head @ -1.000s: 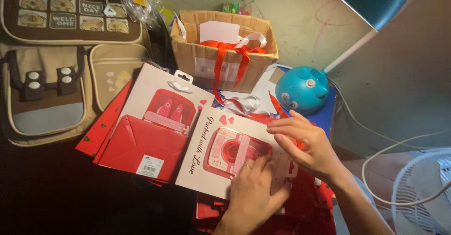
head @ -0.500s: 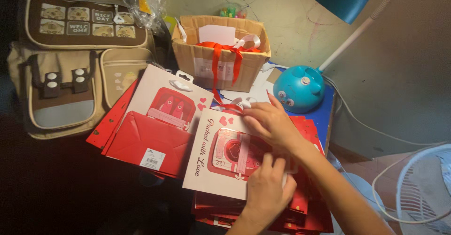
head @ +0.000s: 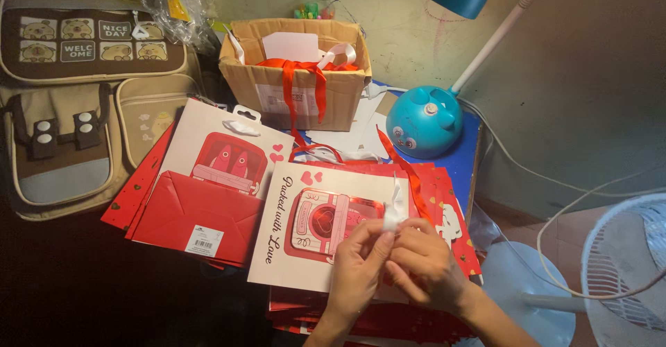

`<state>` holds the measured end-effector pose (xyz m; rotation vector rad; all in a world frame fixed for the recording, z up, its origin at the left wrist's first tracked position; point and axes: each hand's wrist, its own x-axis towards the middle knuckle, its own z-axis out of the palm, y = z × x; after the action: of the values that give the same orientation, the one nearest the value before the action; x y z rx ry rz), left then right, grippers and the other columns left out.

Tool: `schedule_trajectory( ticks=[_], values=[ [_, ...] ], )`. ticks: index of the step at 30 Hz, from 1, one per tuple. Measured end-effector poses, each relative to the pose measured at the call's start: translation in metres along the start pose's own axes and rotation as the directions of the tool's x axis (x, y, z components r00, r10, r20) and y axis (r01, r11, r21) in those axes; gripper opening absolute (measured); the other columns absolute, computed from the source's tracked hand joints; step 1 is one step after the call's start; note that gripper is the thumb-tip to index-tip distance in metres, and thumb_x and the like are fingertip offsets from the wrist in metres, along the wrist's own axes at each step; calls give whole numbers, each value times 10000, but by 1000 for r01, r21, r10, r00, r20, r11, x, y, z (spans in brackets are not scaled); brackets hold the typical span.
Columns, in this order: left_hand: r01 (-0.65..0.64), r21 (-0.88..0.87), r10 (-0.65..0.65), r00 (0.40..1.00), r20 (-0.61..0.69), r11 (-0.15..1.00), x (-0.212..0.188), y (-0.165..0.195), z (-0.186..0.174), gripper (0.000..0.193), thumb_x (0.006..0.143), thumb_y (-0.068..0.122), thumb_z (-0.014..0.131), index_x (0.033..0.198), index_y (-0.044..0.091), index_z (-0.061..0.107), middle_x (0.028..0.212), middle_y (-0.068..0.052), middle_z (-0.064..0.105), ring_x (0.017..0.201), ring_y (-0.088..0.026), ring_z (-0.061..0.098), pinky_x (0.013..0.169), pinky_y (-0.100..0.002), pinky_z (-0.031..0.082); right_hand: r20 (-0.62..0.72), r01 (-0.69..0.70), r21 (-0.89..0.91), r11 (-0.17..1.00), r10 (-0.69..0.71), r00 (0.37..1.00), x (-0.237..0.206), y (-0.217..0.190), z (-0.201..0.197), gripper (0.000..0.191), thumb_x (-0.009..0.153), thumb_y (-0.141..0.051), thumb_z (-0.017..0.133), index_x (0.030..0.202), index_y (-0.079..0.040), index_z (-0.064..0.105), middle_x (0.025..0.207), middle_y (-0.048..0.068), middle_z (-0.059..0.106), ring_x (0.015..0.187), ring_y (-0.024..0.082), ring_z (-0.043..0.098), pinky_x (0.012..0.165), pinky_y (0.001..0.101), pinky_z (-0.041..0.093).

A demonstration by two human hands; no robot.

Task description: The person ties red and white ribbons around small red gift boxes. They thread the ribbon through a plastic handle on the box, then tie a bow and adjust it. The person repeats this process on multiple boxes, stacking the finished ones on the table.

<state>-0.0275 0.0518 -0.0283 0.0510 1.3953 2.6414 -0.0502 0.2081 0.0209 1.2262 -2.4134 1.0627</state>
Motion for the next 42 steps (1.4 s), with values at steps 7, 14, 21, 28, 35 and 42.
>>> schedule_trajectory(
  ticks=[7, 14, 21, 28, 35, 42],
  values=[
    [75, -163, -112, 967, -230, 984, 1, -11, -15, 259, 967, 196, 700, 1102, -23, 736, 876, -60, 778, 576, -43, 511, 508, -193, 412, 109, -102, 239, 966, 77, 991, -23, 5, -1, 88, 842, -67, 655, 765, -39, 626, 687, 83, 543, 641, 275, 555, 689, 398, 477],
    [120, -175, -174, 926, -334, 977, 3, 0, -11, 338, 953, 236, 681, 1175, -11, 743, 824, -67, 757, 607, -57, 593, 557, -210, 489, 313, -294, 420, 859, 167, 935, -33, 0, -37, 101, 855, -67, 642, 803, -26, 566, 694, 86, 551, 656, 258, 579, 658, 376, 457],
    [239, 63, -237, 971, -35, 969, -3, 6, -6, 311, 979, 247, 660, 1140, -2, 755, 739, -36, 714, 559, -55, 593, 493, -230, 465, -7, -514, 256, 819, 533, 846, -14, 9, -28, 265, 959, -117, 627, 1190, -29, 723, 1121, 84, 692, 923, 172, 669, 827, 298, 548],
    [187, 259, -223, 968, 116, 948, -1, 9, -4, 255, 996, 197, 654, 1109, -5, 762, 743, 22, 666, 623, -8, 528, 525, -208, 401, 189, -517, 524, 677, 499, 846, -26, 14, -10, 225, 958, -63, 653, 1149, 3, 754, 1147, 83, 669, 1042, 165, 670, 875, 290, 557],
    [-45, 689, -60, 990, 127, 723, 4, 29, 3, 284, 842, 216, 776, 1076, 61, 732, 850, -42, 691, 726, -134, 665, 660, -297, 541, 88, -452, 803, 389, 672, 735, -42, 27, -11, 128, 1025, -81, 606, 1069, 15, 678, 987, 107, 679, 873, 172, 649, 742, 338, 560],
    [-360, 866, 96, 932, 349, 348, 6, 30, 8, 484, 765, 308, 847, 1041, 28, 563, 944, -133, 627, 875, -341, 640, 729, -452, 523, -201, -39, 909, 414, 520, 830, -71, 11, -78, 104, 1124, -116, 621, 1127, -14, 644, 884, 116, 643, 724, 178, 622, 697, 360, 507]
  ],
)
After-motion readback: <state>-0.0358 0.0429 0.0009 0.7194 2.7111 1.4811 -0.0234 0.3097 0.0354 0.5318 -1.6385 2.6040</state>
